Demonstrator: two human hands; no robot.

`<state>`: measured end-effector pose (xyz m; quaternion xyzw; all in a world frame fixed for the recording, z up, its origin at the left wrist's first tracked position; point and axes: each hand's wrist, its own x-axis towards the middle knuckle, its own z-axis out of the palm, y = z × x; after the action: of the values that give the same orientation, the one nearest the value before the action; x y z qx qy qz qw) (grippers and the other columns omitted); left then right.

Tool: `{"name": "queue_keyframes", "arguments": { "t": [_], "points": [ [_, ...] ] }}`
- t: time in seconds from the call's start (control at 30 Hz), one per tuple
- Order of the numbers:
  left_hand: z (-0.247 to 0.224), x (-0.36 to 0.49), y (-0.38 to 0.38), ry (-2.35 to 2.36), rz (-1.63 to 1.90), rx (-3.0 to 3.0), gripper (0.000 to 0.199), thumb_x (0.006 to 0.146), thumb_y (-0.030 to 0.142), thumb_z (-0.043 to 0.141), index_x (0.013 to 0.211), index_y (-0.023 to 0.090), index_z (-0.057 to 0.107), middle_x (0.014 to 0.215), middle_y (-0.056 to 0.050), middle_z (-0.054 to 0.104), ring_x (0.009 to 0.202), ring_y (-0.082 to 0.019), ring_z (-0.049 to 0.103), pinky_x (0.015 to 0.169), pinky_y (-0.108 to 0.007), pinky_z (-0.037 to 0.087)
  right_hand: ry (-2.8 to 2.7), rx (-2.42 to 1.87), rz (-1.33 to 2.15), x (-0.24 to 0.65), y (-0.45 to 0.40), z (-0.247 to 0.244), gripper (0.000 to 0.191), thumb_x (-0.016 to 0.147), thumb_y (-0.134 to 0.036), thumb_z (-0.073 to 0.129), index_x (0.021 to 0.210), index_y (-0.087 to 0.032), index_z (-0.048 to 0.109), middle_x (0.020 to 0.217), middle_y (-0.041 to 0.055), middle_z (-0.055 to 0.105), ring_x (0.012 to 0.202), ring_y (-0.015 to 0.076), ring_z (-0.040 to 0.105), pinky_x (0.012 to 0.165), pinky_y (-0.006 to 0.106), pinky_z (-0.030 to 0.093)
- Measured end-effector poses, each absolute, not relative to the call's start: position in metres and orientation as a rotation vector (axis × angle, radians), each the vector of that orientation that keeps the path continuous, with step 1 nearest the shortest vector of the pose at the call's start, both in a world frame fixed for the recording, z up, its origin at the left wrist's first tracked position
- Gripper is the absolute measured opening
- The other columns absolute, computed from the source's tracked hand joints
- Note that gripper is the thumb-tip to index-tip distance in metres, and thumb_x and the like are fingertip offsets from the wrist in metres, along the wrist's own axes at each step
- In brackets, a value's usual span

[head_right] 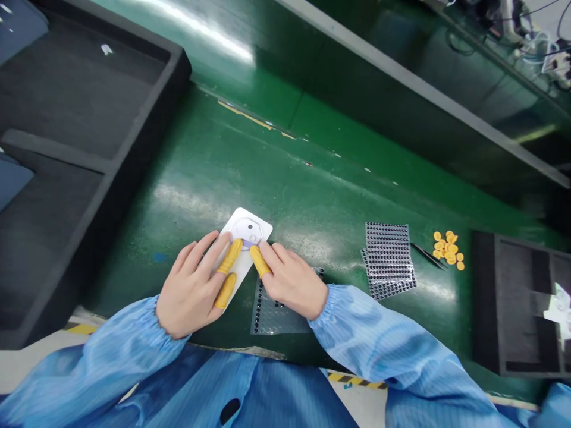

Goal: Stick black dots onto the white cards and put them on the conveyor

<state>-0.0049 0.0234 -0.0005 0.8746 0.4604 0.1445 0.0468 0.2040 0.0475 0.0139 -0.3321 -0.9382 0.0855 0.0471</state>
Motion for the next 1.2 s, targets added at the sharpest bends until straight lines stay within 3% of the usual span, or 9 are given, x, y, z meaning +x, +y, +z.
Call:
{"name": "queue_keyframes", "arguments": {
  "t": [0.17, 0.47, 0.63, 0.73, 0.9, 0.97, 1.03, 1.1, 1.2],
  "points": [
    [-0.004, -0.008, 0.023, 1.403, 0.517, 2.614, 0.025, 0.083, 0.021, 0.050, 0.071, 0.009, 0.069, 0.131, -0.024, 0.056, 0.121, -0.041, 0.052, 0.094, -0.051, 0.043, -2.578, -1.114, 0.438, 0.212, 0.052, 0.008, 0.038, 0.088, -0.003, 0.035, 0.119, -0.016, 0.053, 0.108, 0.0104, 0.059, 0.092, 0.0194, 0.056, 0.073, 0.033, 0.058],
    [-0.002, -0.006, 0.025, 1.400, 0.481, 2.661, 0.022, 0.083, 0.023, 0.053, 0.082, 0.010, 0.072, 0.130, -0.025, 0.056, 0.118, -0.043, 0.053, 0.088, -0.053, 0.045, -2.424, -1.217, 0.358, 0.253, 0.067, 0.016, 0.063, 0.078, 0.006, 0.037, 0.132, -0.026, 0.046, 0.116, 0.0107, 0.054, 0.100, 0.0237, 0.052, 0.075, 0.042, 0.052],
    [-0.006, -0.006, 0.026, 1.403, 0.471, 2.666, 0.024, 0.083, 0.024, 0.053, 0.090, 0.011, 0.071, 0.132, -0.025, 0.053, 0.121, -0.044, 0.050, 0.090, -0.053, 0.044, -2.420, -1.266, 0.277, 0.261, 0.080, 0.004, 0.053, 0.078, 0.005, 0.037, 0.122, -0.017, 0.056, 0.116, 0.0147, 0.055, 0.109, 0.0273, 0.050, 0.087, 0.052, 0.050],
    [-0.011, -0.009, 0.026, 1.388, 0.491, 2.678, 0.030, 0.085, 0.026, 0.050, 0.103, 0.011, 0.068, 0.134, -0.026, 0.050, 0.125, -0.044, 0.045, 0.091, -0.055, 0.043, -2.373, -1.279, 0.343, 0.237, 0.079, 0.004, 0.034, 0.082, -0.002, 0.045, 0.110, -0.011, 0.061, 0.131, 0.0181, 0.047, 0.126, 0.0308, 0.039, 0.104, 0.057, 0.038],
    [-0.023, -0.013, 0.025, 1.367, 0.524, 2.669, 0.025, 0.087, 0.027, 0.050, 0.090, 0.008, 0.065, 0.142, -0.028, 0.039, 0.131, -0.043, 0.038, 0.099, -0.055, 0.037, -2.167, -1.413, 0.771, 0.186, 0.073, 0.005, 0.018, 0.082, -0.008, 0.052, 0.094, -0.010, 0.065, 0.126, 0.0172, 0.053, 0.120, 0.0277, 0.047, 0.105, 0.048, 0.040],
    [-0.028, -0.015, 0.026, 1.332, 0.636, 2.658, 0.035, 0.088, 0.027, 0.049, 0.114, 0.005, 0.056, 0.142, -0.030, 0.037, 0.133, -0.042, 0.036, 0.101, -0.056, 0.037, -2.085, -1.454, 0.817, 0.177, 0.074, 0.004, 0.014, 0.084, -0.012, 0.052, 0.092, -0.012, 0.065, 0.119, 0.0147, 0.057, 0.106, 0.0225, 0.056, 0.095, 0.041, 0.048],
    [-0.031, -0.019, 0.031, 1.327, 0.740, 2.585, 0.061, 0.087, 0.030, 0.052, 0.139, 0.004, 0.032, 0.139, -0.031, 0.039, 0.131, -0.040, 0.038, 0.100, -0.055, 0.039, -2.019, -1.475, 0.869, 0.175, 0.075, 0.005, 0.014, 0.086, -0.018, 0.054, 0.095, -0.014, 0.063, 0.113, 0.0111, 0.060, 0.095, 0.0179, 0.060, 0.087, 0.036, 0.051],
    [-0.031, -0.022, 0.038, 1.405, 0.763, 2.409, 0.087, 0.082, 0.036, 0.060, 0.147, 0.005, 0.012, 0.136, -0.030, 0.042, 0.121, -0.037, 0.049, 0.094, -0.052, 0.045, -1.975, -1.486, 0.901, 0.176, 0.077, 0.005, 0.021, 0.085, -0.019, 0.056, 0.105, -0.014, 0.060, 0.111, 0.0099, 0.061, 0.092, 0.0171, 0.060, 0.086, 0.036, 0.050],
    [-0.027, -0.024, 0.048, 1.518, 0.672, 2.139, 0.106, 0.071, 0.039, 0.071, 0.149, 0.007, 0.006, 0.135, -0.029, 0.042, 0.104, -0.033, 0.058, 0.085, -0.049, 0.051, -1.926, -1.506, 0.919, 0.176, 0.083, 0.005, 0.033, 0.082, -0.016, 0.058, 0.115, -0.012, 0.056, 0.111, 0.0123, 0.061, 0.101, 0.0215, 0.057, 0.093, 0.044, 0.045]
  ]
}}
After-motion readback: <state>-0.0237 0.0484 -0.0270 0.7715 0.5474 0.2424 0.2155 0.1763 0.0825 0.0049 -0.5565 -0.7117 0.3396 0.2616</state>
